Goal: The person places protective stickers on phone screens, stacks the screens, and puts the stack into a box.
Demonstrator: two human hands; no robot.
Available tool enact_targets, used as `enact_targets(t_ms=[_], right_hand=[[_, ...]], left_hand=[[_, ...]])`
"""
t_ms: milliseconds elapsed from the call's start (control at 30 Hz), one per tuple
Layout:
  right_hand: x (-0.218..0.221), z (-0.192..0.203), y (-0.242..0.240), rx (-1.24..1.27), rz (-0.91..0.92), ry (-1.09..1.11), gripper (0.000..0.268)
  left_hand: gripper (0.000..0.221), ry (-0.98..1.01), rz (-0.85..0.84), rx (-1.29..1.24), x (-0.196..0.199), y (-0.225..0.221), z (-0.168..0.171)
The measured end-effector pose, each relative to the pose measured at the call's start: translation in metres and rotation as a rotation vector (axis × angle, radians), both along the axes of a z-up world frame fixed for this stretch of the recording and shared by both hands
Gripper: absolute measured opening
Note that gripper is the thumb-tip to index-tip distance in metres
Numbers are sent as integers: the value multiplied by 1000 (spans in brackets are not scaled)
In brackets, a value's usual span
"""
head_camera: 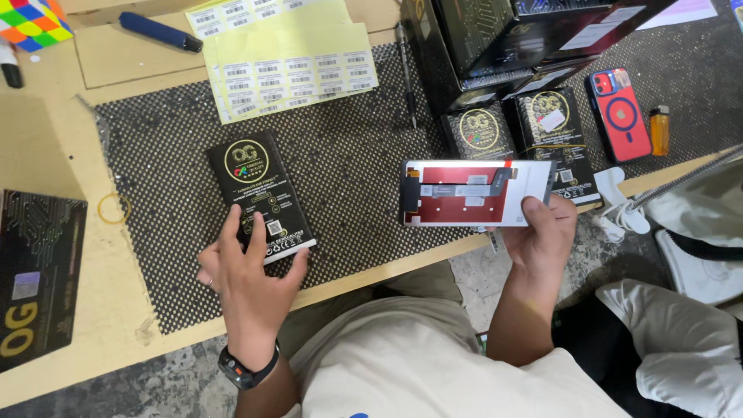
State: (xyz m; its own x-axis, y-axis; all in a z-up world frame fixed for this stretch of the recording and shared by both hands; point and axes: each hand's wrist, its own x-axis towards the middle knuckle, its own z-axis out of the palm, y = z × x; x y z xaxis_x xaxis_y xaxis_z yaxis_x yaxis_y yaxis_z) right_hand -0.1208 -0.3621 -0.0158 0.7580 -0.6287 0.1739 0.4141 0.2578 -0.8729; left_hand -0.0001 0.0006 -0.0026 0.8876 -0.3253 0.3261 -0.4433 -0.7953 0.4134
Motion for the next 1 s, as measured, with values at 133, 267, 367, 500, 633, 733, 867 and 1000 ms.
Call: enact_targets(t_ms=[133, 267, 367, 500, 633, 733, 867, 1000], right_hand=[[-4, -10, -8, -19, -15, -3, 30], [-8, -25, -17, 44, -84, 8, 23], [-5, -26, -16, 70, -122, 32, 19], [-2, -23, -13, 31, -122, 74, 24], [4, -18, -8, -58, -62, 121, 34], [3, -21, -9, -17, -70, 89, 25], [1, -31, -10, -24, -121, 178, 30], [8, -39, 6, -82, 16, 126, 28]], left_hand=[[67, 58, 20, -6, -2, 2, 8], [66, 36, 73, 94, -3, 17, 13], [67, 94, 108, 131, -4, 40, 14], [69, 242, 98, 109, -7, 64, 16], [69, 285, 88, 91, -9, 77, 19], [68, 260, 4, 63, -6, 82, 16], [72, 186, -58, 15, -7, 75, 18], [75, 227, -517, -518, -19, 35, 35]])
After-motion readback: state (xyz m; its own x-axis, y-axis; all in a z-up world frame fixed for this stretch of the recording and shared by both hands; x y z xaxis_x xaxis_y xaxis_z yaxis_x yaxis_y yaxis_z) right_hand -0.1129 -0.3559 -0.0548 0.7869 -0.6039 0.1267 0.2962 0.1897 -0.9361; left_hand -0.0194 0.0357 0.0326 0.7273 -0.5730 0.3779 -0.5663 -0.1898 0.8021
